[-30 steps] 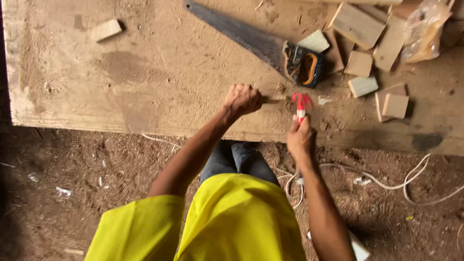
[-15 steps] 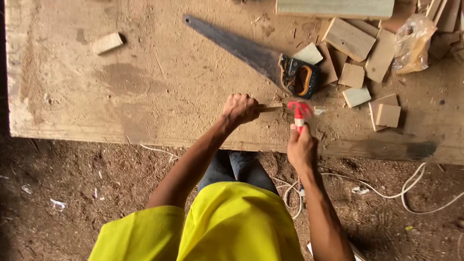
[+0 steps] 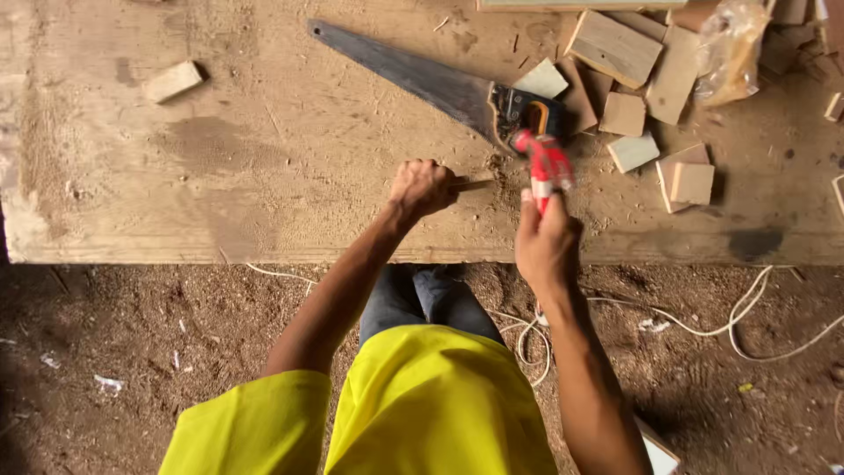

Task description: The person uses a hand saw to cut a small piece of wood, then repeatedly strikes it with a hammer to break it into smaller fragments. The person inspects the broken pieces at the end.

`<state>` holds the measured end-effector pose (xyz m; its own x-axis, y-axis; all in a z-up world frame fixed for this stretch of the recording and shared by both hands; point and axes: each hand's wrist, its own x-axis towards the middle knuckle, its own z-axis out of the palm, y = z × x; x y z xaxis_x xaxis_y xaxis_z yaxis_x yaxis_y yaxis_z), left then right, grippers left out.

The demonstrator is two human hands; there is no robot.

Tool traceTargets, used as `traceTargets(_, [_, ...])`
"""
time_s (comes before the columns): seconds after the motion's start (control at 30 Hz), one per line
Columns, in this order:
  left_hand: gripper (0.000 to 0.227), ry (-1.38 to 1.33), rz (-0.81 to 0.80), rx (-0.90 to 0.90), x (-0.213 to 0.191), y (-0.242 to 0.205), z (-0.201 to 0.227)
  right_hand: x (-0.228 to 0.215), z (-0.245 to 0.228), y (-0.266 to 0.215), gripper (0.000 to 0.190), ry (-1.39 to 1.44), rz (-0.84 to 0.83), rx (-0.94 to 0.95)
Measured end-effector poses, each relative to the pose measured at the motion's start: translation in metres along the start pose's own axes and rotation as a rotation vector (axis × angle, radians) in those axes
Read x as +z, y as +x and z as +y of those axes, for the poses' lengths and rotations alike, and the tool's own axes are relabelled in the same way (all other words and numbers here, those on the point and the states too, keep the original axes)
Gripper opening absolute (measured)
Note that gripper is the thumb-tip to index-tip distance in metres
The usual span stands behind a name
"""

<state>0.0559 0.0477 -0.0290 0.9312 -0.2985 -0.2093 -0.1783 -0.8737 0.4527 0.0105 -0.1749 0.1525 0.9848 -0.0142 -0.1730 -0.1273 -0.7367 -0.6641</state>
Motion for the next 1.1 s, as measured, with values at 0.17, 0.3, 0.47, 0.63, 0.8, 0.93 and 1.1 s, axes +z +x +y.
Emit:
traceTargets(0.17, [0.021,0.058,0.001,0.038,-0.001,-0.001,-0.004,0.016,0.007,-0.005,0.016,0.097,0.284,-0.3])
traceTargets(0.3, [0.022,0.05,-0.087,-0.043,-0.009,0.001,0.0,0.042,0.036,-0.01,0.02,-0.17,-0.243,0.21])
traceTargets(0.47, [0.022,0.046,-0.025,0.027,-0.014,-0.002,0.008,0.037,0.073,-0.029,0.026,-0.176,-0.033,0.028])
traceTargets(0.63, [0.023,-0.044,-0.132,-0.049,-0.042,-0.005,0.005,0.027,0.078,-0.035,0.029,-0.11,-0.04,0.061])
traceTargets(0.8, [0.028,-0.079,0.62,0.401,-0.057,-0.038,0.025,0.003,0.106,-0.051,0.031,-0.023,-0.054,0.194])
traceTargets(0.93, [0.035,0.11,0.725,0.382,-0.077,-0.063,0.046,-0.011,0.122,-0.062,0.031,-0.022,-0.012,0.161])
traceTargets(1.1, [0.032,0.116,0.836,0.44,-0.107,-0.071,0.066,-0.013,0.126,-0.06,0.03,0.02,-0.073,0.3])
